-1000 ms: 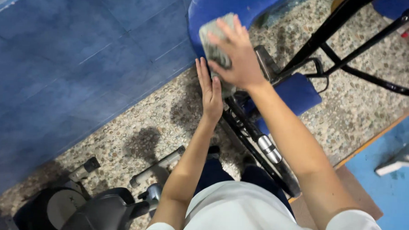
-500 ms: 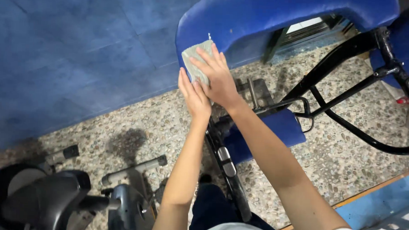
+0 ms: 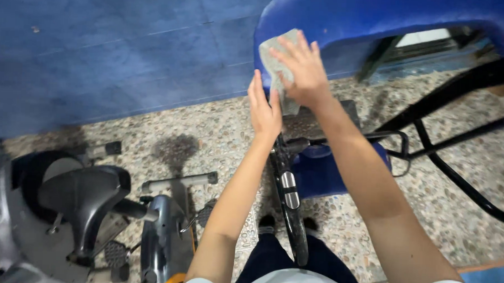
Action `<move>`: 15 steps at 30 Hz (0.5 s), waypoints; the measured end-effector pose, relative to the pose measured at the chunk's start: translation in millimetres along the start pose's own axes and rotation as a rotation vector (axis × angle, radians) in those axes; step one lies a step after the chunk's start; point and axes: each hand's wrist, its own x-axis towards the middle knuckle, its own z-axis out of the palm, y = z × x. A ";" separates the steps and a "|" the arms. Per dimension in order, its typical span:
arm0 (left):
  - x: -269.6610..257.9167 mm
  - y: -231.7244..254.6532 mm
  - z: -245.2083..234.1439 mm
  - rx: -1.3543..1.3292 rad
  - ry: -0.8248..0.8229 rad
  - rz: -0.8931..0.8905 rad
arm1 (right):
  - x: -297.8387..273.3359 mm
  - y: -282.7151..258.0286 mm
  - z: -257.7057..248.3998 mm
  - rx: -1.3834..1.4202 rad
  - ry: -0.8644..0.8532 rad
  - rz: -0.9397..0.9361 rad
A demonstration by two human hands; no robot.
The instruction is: Cleaning and wiping down various gym machines with a cloth.
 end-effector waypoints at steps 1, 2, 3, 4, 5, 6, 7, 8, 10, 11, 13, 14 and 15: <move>-0.3 2.6 -1.5 0.016 0.011 -0.001 | 4.1 10.3 2.1 0.017 0.002 -0.010; 0.3 4.9 -2.5 0.018 -0.005 0.001 | 10.4 20.5 4.7 -0.025 0.045 -0.003; 0.4 6.7 -2.7 0.020 -0.021 0.003 | 16.5 31.1 7.9 -0.066 0.090 0.005; -1.4 7.7 -1.8 0.032 -0.006 -0.012 | 15.4 29.5 10.9 -0.050 0.077 -0.008; -3.6 9.2 -0.2 0.063 -0.028 -0.035 | 13.6 28.5 13.2 -0.060 0.148 0.073; 1.9 11.4 1.3 0.091 -0.042 -0.050 | 20.0 27.9 13.9 -0.073 0.227 0.144; 5.7 8.6 5.9 0.101 -0.019 -0.055 | 18.9 26.6 15.8 -0.058 0.221 0.123; 5.9 6.2 15.7 0.106 0.026 -0.057 | 12.8 29.6 16.3 -0.040 0.192 0.087; 6.0 11.9 26.2 0.114 0.091 -0.061 | -0.3 36.0 4.8 -0.018 0.159 0.032; 6.4 19.6 26.3 0.128 0.122 -0.111 | -6.3 38.9 -6.6 0.073 0.171 -0.073; 8.9 30.2 34.3 0.144 0.173 -0.169 | -11.4 67.5 -21.4 0.173 0.172 -0.195; 8.0 34.3 37.0 0.209 0.196 -0.180 | -11.8 87.2 -24.7 0.118 0.107 -0.224; 7.3 38.4 38.9 0.273 0.218 -0.193 | -11.1 106.2 -27.6 0.061 0.043 -0.253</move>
